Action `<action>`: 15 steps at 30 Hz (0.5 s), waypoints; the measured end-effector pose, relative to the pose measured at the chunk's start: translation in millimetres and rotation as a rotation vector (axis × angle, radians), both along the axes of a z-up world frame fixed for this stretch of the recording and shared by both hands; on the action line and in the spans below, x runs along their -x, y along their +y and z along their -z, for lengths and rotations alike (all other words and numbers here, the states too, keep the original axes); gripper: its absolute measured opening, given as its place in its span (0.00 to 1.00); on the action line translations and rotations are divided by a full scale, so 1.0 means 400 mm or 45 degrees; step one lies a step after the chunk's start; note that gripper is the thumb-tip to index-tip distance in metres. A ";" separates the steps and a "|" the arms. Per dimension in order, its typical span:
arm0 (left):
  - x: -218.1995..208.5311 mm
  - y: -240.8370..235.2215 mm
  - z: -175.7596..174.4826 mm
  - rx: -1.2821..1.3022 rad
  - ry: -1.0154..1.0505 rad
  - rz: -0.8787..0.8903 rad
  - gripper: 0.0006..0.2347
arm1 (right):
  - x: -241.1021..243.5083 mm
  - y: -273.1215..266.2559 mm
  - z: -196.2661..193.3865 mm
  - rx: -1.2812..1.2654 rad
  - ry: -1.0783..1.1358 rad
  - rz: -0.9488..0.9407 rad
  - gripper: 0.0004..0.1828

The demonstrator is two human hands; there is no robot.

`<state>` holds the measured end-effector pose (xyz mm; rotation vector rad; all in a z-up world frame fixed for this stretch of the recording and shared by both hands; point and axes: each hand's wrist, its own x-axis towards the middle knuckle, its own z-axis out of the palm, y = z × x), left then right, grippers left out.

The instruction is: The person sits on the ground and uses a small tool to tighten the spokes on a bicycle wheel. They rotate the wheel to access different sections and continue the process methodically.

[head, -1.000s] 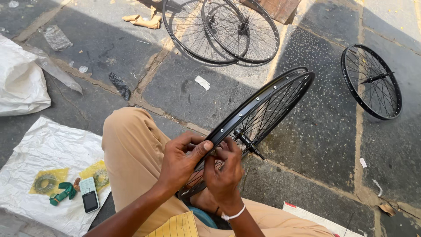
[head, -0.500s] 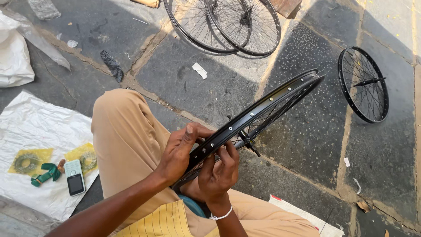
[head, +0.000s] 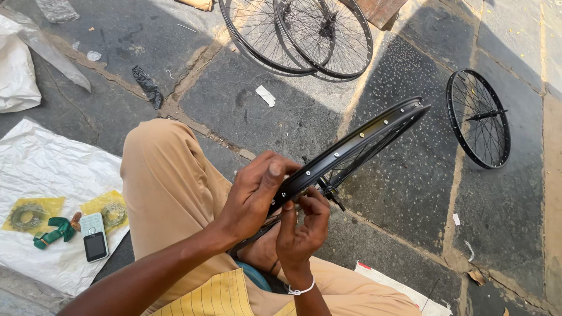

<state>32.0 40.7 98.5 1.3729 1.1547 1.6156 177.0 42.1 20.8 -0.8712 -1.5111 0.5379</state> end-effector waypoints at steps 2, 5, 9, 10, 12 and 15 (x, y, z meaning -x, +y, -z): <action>-0.010 0.021 -0.018 -0.024 0.249 -0.054 0.20 | 0.010 0.000 -0.006 0.091 0.237 0.064 0.16; -0.017 0.009 -0.007 -0.175 0.314 -0.122 0.21 | -0.020 0.016 -0.026 0.094 0.246 0.006 0.18; -0.014 -0.056 0.034 -0.140 0.207 -0.059 0.21 | -0.037 0.033 -0.010 0.414 0.258 -0.243 0.17; -0.017 -0.066 0.042 -0.147 0.214 -0.087 0.22 | -0.043 0.029 -0.013 0.446 0.275 -0.338 0.16; -0.019 -0.070 0.065 -0.132 0.165 -0.115 0.25 | -0.055 0.036 -0.026 0.547 0.330 -0.565 0.19; -0.032 -0.063 0.098 -0.051 -0.005 -0.058 0.27 | -0.080 0.066 -0.066 0.683 0.369 -0.876 0.28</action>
